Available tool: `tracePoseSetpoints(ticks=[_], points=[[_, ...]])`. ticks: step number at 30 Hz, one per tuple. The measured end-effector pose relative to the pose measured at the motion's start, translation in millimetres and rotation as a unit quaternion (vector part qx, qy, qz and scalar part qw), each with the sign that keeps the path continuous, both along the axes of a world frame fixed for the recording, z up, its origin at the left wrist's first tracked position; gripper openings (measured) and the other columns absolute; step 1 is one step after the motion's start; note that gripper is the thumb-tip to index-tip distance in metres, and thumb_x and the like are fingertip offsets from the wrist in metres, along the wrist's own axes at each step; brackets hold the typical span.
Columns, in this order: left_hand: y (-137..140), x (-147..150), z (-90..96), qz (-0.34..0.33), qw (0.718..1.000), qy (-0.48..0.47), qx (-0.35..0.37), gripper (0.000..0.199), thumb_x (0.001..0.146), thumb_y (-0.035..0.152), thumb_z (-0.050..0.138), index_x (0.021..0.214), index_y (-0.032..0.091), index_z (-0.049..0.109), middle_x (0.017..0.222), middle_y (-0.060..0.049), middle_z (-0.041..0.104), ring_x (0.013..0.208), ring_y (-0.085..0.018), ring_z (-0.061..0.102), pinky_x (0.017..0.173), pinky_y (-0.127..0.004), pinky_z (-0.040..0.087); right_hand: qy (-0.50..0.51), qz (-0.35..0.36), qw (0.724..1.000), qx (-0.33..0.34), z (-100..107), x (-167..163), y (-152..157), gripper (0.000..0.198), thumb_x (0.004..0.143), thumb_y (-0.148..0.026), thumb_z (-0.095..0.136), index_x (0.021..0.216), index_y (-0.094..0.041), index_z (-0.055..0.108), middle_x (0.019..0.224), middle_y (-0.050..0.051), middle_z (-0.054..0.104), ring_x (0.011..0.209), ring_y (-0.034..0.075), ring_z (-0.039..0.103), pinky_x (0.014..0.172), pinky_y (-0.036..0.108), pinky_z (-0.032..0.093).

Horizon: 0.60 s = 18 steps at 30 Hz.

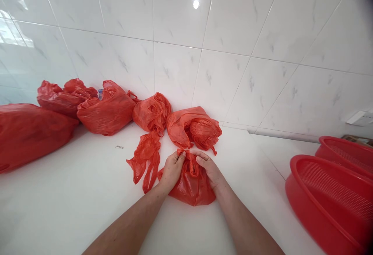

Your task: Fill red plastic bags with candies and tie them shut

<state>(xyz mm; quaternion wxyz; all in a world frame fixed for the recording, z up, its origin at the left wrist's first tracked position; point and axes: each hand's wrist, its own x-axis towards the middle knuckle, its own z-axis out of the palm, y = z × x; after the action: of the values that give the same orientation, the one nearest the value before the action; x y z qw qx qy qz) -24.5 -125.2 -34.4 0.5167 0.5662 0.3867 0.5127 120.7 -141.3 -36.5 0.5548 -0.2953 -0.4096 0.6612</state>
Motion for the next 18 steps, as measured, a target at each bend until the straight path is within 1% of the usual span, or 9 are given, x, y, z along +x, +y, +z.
tracePoseSetpoints(ticks=[3, 8, 13, 15, 18], points=[[0, 0, -0.3, 0.003, 1.000, 0.000, 0.001, 0.029, 0.083, 0.045, 0.051, 0.080, 0.017, 0.060, 0.077, -0.002, 0.065, 0.071, -0.016, 0.058, 0.066, -0.027, 0.045, 0.001, 0.009, 1.000, 0.000, 1, -1, 0, 0.032, 0.066, -0.028, 0.074, 0.096, -0.023, 0.064, 0.102, 0.002, 0.066, 0.085, 0.016, 0.063, 0.081, 0.030, 0.048], [-2, 1, -1.0, -0.001, 1.000, -0.013, 0.009, 0.031, 0.083, 0.046, 0.050, 0.085, 0.017, 0.062, 0.080, -0.003, 0.066, 0.074, -0.017, 0.060, 0.069, -0.027, 0.046, 0.000, 0.009, 1.000, -0.002, 6, -3, 0, 0.047, 0.063, -0.026, 0.076, 0.107, -0.025, 0.057, 0.090, 0.001, 0.067, 0.072, 0.014, 0.063, 0.070, 0.028, 0.050], [-2, 0, -0.9, 0.009, 1.000, -0.003, 0.016, 0.030, 0.084, 0.044, 0.050, 0.084, 0.017, 0.063, 0.078, -0.003, 0.065, 0.073, -0.017, 0.059, 0.070, -0.028, 0.046, -0.020, 0.004, 1.000, 0.003, 10, -2, -2, 0.050, 0.060, -0.027, 0.077, 0.106, -0.024, 0.057, 0.092, 0.001, 0.067, 0.074, 0.015, 0.063, 0.072, 0.028, 0.050], [-2, 0, 0.2, 0.024, 1.000, -0.002, 0.020, 0.029, 0.083, 0.043, 0.051, 0.081, 0.017, 0.063, 0.075, -0.002, 0.064, 0.073, -0.017, 0.058, 0.069, -0.027, 0.046, -0.049, 0.004, 0.999, 0.017, 12, -2, -2, 0.051, 0.060, -0.026, 0.077, 0.107, -0.024, 0.057, 0.095, 0.001, 0.066, 0.076, 0.015, 0.063, 0.074, 0.029, 0.050], [-3, 0, 2.3, 0.043, 0.999, -0.003, 0.025, 0.028, 0.083, 0.042, 0.052, 0.081, 0.017, 0.064, 0.073, -0.001, 0.063, 0.071, -0.016, 0.057, 0.068, -0.026, 0.045, -0.115, -0.009, 0.992, 0.047, 10, -2, -1, 0.049, 0.061, -0.024, 0.076, 0.106, -0.024, 0.057, 0.100, 0.002, 0.064, 0.082, 0.016, 0.062, 0.076, 0.029, 0.049]])
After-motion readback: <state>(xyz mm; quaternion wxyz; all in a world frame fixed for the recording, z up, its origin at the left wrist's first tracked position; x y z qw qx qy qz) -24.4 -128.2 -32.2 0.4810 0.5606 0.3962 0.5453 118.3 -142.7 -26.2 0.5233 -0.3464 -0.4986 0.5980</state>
